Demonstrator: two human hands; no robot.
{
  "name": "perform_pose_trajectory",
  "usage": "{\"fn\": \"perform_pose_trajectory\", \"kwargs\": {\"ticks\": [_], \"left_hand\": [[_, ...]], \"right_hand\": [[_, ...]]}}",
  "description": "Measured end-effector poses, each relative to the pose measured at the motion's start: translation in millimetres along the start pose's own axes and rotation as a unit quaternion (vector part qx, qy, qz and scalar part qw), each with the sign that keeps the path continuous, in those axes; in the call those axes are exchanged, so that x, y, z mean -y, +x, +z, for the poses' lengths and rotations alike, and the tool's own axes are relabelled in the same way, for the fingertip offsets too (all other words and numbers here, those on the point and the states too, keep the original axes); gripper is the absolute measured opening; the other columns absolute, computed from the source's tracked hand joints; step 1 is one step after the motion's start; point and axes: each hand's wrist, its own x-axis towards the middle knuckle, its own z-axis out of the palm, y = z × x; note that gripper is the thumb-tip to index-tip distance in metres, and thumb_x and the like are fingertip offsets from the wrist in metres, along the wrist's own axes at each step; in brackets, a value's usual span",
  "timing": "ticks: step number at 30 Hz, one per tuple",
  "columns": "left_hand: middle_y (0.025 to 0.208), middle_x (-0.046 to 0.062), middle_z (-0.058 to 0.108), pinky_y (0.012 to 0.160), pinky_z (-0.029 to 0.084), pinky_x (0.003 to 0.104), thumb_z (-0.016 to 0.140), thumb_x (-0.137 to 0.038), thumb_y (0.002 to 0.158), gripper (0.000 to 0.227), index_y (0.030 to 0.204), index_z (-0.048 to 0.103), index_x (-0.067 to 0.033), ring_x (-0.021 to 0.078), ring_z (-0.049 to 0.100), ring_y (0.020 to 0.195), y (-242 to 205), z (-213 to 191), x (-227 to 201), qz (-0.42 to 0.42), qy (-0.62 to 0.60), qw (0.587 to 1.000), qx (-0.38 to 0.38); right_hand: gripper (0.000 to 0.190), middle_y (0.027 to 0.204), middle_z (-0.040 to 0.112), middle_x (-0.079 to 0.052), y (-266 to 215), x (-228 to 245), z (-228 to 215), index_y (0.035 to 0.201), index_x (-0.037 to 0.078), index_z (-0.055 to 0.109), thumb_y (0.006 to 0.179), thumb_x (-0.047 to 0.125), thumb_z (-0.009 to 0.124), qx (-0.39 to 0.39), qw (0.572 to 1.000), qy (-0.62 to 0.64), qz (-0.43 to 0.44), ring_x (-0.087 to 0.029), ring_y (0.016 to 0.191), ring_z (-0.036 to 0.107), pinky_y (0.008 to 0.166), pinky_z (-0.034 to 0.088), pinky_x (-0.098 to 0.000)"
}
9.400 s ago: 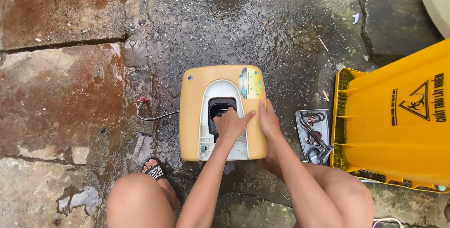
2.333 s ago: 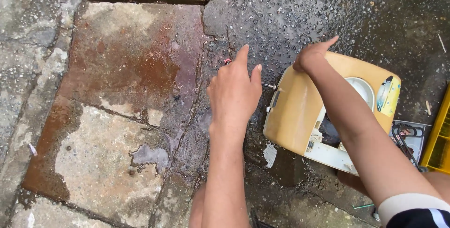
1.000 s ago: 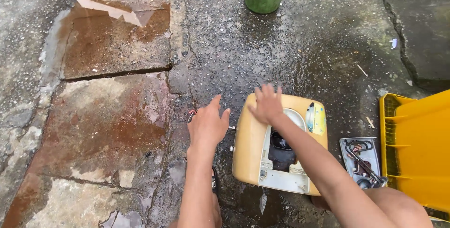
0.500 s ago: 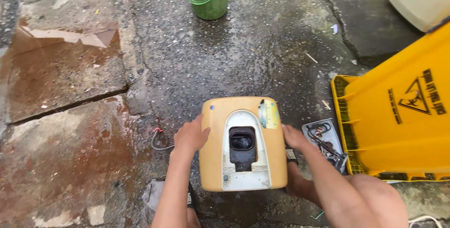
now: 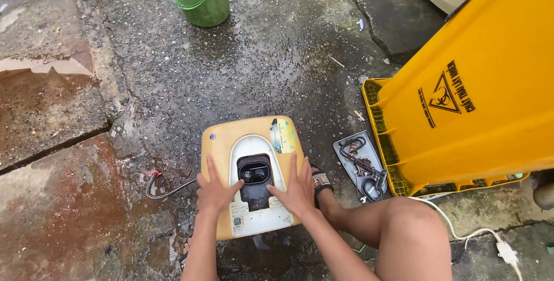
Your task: Cleaning and reinstalling a heating element and gasket into a portable water heater tank.
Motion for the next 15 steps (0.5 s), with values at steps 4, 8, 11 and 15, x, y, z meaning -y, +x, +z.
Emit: {"fn": "perform_pose_trajectory", "kwargs": {"ticks": [4, 8, 11, 15], "left_hand": [[0.163, 0.023, 0.021, 0.096, 0.051, 0.068, 0.066, -0.07, 0.084, 0.118, 0.167, -0.011, -0.0363, 0.0501, 0.046, 0.137, -3, 7, -3, -0.026, -0.038, 0.998, -0.045], [0.16, 0.018, 0.026, 0.096, 0.05, 0.066, 0.066, -0.071, 0.081, 0.119, 0.166, -0.011, -0.0413, 0.0448, 0.048, 0.135, -2, 26, -2, -0.058, -0.026, 0.995, -0.073], [0.159, 0.018, 0.026, 0.094, 0.05, 0.066, 0.065, -0.068, 0.082, 0.116, 0.166, -0.011, -0.0419, 0.0443, 0.048, 0.133, -14, 33, -5, -0.087, -0.049, 0.991, -0.087], [0.159, 0.019, 0.027, 0.093, 0.05, 0.066, 0.065, -0.067, 0.082, 0.116, 0.167, -0.009, -0.0397, 0.0454, 0.048, 0.133, -15, 35, -3, -0.082, -0.067, 0.989, -0.1]], "right_hand": [[0.119, 0.163, 0.014, -0.03, 5, 5, 2, 0.166, 0.017, 0.007, 0.081, 0.051, 0.083, 0.012, 0.998, -0.064, -0.011, -0.044, 0.154, 0.02, 0.116, 0.036, -0.0585], [0.117, 0.164, 0.014, -0.028, 10, -4, 2, 0.166, 0.019, 0.006, 0.083, 0.05, 0.081, 0.016, 0.998, -0.063, -0.019, -0.043, 0.154, 0.02, 0.114, 0.038, -0.0582], [0.115, 0.166, 0.012, -0.029, 9, -3, -7, 0.167, 0.02, 0.004, 0.085, 0.05, 0.079, 0.041, 0.996, -0.075, -0.028, -0.043, 0.157, 0.015, 0.117, 0.035, -0.0602], [0.112, 0.167, 0.009, -0.027, 8, -4, -10, 0.167, 0.021, 0.002, 0.087, 0.054, 0.073, 0.054, 0.993, -0.1, -0.044, -0.041, 0.158, 0.013, 0.118, 0.034, -0.0618]]}}
